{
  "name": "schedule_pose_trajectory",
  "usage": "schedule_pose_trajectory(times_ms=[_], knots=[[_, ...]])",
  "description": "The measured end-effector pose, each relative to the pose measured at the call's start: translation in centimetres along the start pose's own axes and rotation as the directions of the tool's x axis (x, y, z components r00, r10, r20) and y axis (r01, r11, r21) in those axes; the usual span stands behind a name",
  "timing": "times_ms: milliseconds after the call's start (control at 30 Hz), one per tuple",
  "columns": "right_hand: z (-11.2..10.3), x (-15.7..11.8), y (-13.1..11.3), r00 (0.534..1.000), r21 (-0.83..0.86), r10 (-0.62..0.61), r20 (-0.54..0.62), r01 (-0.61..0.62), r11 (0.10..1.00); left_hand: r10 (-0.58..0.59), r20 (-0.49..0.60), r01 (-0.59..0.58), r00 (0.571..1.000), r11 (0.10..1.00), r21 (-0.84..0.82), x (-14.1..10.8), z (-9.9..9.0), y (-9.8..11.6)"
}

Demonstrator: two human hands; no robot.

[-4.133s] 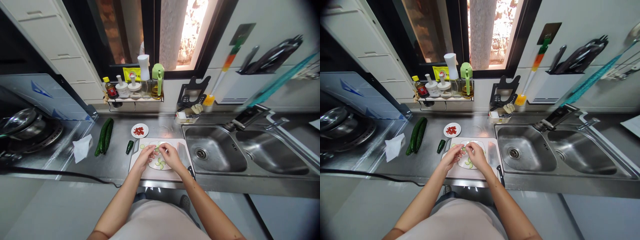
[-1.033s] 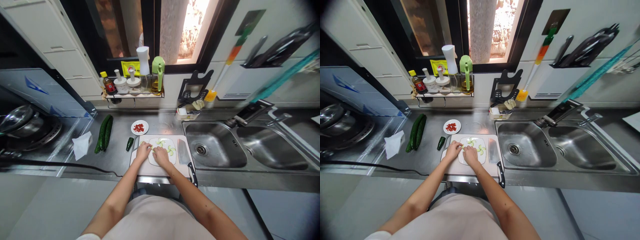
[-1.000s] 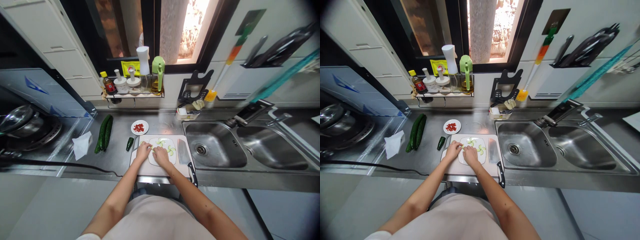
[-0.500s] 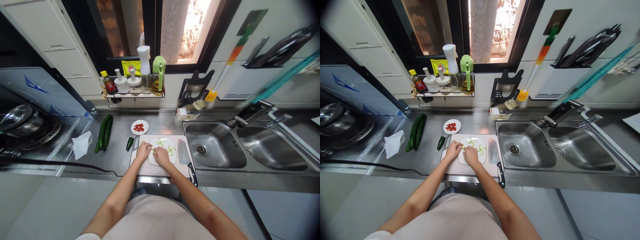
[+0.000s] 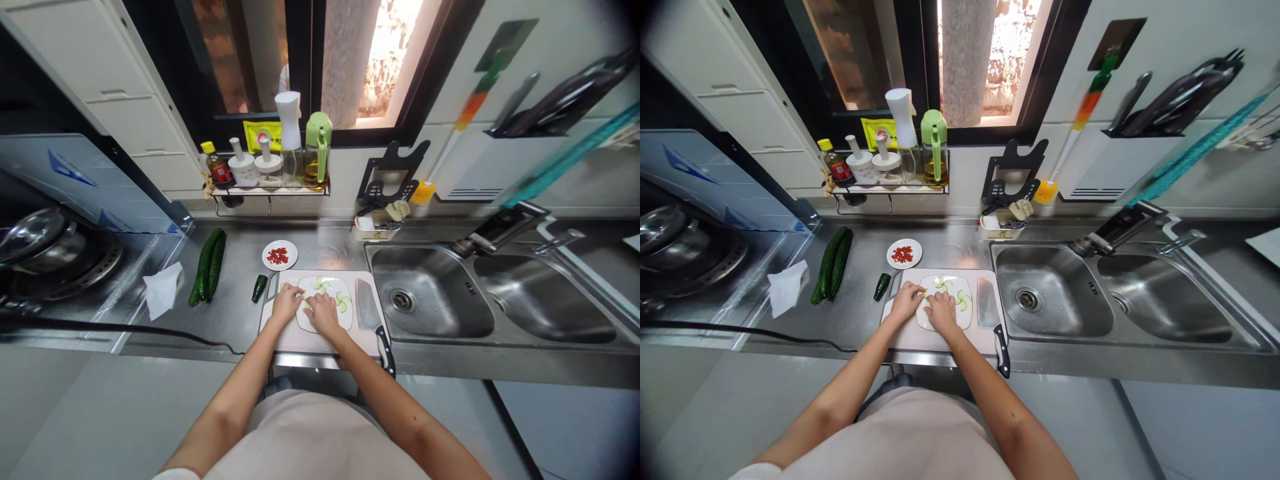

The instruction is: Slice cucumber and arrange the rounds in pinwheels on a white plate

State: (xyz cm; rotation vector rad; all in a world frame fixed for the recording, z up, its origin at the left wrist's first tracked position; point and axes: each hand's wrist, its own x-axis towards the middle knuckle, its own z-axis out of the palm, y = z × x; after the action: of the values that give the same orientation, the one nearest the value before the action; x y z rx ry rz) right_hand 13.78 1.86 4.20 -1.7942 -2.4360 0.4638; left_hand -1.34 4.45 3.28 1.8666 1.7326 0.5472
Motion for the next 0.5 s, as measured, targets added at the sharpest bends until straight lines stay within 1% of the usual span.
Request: schedule_pose_trajectory(times_ms=[500], knots=[[0.12, 0.24, -0.43, 1.0, 0.002, 0.011, -0.019, -0.011, 1.0, 0.001, -0.003, -0.001, 1.0, 1.0, 0.005, 0.1, 0.31, -0.28]])
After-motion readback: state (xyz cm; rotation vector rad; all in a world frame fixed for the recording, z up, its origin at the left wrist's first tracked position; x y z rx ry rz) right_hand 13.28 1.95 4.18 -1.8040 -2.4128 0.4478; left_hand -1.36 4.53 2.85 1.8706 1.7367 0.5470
